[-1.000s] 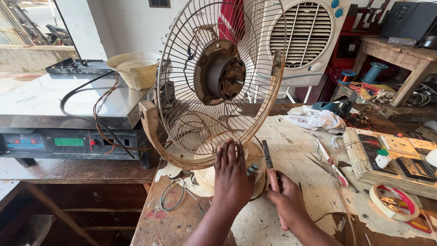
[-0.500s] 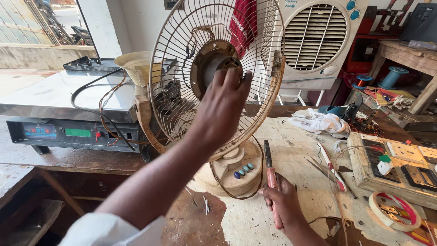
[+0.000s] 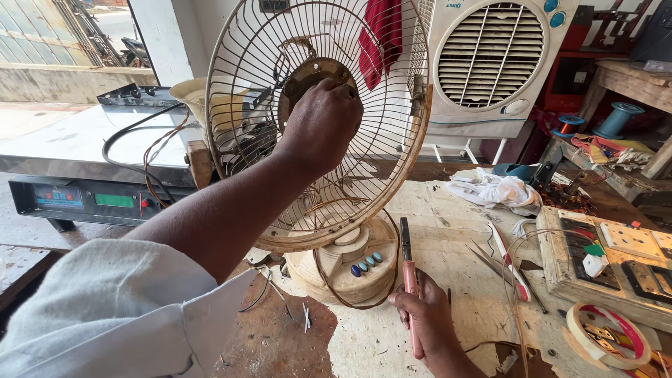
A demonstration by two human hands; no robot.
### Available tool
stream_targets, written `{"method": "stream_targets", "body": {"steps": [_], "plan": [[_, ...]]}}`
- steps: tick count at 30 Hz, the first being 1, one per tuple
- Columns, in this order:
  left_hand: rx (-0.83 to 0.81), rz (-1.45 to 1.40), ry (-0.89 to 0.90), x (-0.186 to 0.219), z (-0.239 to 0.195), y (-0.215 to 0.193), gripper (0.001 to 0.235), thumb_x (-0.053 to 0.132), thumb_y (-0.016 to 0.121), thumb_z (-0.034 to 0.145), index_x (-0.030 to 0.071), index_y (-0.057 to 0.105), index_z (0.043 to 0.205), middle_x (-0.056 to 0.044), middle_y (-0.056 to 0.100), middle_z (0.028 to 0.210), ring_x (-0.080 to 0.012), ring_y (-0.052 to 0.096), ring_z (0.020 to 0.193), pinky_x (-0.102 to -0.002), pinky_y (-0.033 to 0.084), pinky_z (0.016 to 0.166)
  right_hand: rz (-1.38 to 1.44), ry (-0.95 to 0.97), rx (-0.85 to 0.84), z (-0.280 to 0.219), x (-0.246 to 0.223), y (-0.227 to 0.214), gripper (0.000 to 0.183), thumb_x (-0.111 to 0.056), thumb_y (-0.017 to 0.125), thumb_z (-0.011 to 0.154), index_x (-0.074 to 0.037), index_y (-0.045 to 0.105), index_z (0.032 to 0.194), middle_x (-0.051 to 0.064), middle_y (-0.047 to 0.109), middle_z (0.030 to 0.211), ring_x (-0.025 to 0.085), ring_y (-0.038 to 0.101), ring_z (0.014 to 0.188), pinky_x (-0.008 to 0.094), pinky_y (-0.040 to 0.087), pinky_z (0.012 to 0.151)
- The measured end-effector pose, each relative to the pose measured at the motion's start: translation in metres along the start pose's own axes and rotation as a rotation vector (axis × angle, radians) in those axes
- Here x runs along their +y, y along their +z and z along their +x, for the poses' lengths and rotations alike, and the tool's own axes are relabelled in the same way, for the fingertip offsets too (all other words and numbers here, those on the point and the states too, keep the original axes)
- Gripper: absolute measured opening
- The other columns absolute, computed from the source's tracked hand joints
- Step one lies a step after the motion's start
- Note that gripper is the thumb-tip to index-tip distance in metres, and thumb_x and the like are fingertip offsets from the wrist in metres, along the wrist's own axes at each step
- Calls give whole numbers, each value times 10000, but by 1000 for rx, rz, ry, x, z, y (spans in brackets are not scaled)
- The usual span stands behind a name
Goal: The person repairs a disassembled table fan on a workbench. They connect wires to the motor, use pliers to adjust the fan cage and motor shaft, and repeatedly rotate the fan head to check alignment. The fan remains disassembled without blades at the end of the clip.
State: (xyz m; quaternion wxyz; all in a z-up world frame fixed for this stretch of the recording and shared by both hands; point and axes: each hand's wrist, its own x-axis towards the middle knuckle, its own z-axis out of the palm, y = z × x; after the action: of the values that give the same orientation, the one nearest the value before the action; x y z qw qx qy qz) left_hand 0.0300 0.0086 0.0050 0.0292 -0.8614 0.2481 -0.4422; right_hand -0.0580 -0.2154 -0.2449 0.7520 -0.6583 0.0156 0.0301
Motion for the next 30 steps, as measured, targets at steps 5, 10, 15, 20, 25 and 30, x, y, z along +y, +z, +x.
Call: {"method": "stream_targets", "body": {"steps": [5, 10, 15, 20, 25, 30], "plan": [[-54, -20, 46, -5, 3, -1, 190, -6, 656, 917, 28, 689, 733, -127, 687, 814, -253, 677, 890, -438, 580, 825, -11, 4, -2, 2, 3, -2, 415, -26, 651, 707, 16, 620, 1119, 53, 522, 672, 136, 473, 518, 298, 406, 465], [68, -133, 124, 0, 3, -10, 235, -32, 660, 899, 31, 676, 673, -102, 693, 783, -224, 682, 884, -421, 592, 846, 7, -9, -9, 3, 4, -3, 394, -20, 650, 709, 39, 594, 1094, 56, 535, 680, 143, 476, 512, 307, 401, 455], [34, -194, 83, 3, -10, -37, 293, -47, 647, 968, 33, 664, 1249, -136, 695, 1041, -249, 646, 1017, -439, 550, 921, -1, 3, 6, 3, 1, -1, 396, -21, 658, 702, 5, 608, 1094, 49, 527, 672, 134, 482, 512, 301, 411, 461], [441, 465, -41, -34, -15, -78, 833, 54, 842, 831, 101, 442, 1561, -221, 325, 1573, -425, 277, 1442, -659, 400, 1133, -17, -13, -5, 0, 0, -1, 321, -31, 660, 710, 11, 615, 1026, 45, 525, 668, 136, 477, 510, 301, 405, 456], [297, -232, -334, -74, -17, -95, 458, 57, 783, 864, 11, 599, 1281, -238, 683, 1100, -411, 697, 938, -467, 596, 727, -2, -34, -7, 1, 5, -3, 242, -45, 673, 722, -1, 584, 942, 58, 492, 643, 141, 460, 507, 299, 386, 450], [289, -142, -502, -77, -18, -86, 167, -142, 522, 897, -22, 633, 928, -221, 677, 775, -342, 705, 713, -540, 493, 617, 14, -39, -3, 0, 7, -3, 245, -33, 677, 752, 23, 551, 954, 68, 537, 679, 153, 502, 533, 317, 426, 462]]}}
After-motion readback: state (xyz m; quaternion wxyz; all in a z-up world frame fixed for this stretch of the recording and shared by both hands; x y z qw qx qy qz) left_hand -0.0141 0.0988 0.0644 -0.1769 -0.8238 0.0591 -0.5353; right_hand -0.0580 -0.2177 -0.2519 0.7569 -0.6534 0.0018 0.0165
